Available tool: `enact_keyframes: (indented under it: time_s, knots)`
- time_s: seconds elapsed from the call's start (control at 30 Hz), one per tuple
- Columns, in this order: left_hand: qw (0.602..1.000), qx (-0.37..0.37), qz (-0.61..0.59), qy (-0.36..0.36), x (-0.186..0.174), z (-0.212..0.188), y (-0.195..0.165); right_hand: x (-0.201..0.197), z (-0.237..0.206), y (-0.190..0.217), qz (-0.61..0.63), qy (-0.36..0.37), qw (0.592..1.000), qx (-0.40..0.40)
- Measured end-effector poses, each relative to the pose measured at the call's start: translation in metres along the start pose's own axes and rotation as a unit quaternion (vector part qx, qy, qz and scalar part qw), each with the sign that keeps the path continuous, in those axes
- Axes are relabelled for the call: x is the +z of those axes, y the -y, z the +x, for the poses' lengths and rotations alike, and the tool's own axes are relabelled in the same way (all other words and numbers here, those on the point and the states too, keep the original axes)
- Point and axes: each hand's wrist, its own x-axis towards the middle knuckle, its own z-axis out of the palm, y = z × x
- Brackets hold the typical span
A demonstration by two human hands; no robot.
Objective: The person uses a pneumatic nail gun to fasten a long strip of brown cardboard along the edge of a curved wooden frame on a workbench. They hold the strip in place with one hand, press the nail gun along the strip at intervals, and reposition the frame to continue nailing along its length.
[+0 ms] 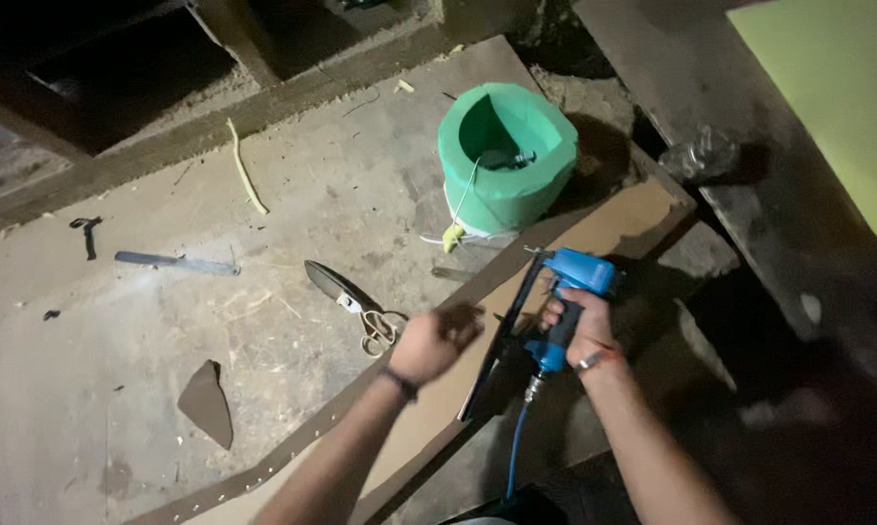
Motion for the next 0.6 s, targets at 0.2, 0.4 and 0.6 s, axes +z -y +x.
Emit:
enact_keyframes:
  time_s: [0.2,0.4,0.6]
  knots:
    - [0.990,0.058,0.072,-0.103,0.001,0.176,-0.009,0.002,0.041,-0.016,-0.013,0.047,0.995,0.087]
    - [0.963,-0.021,0.267,0.019,0.013,0.340,0.005,0.001,0.040,-0.041,-0.030,0.083,0.994,0.060]
    - [0.918,-0.052,0.367,0.141,0.042,0.390,0.034,-0.004,0.038,-0.050,0.005,0.057,0.993,0.107]
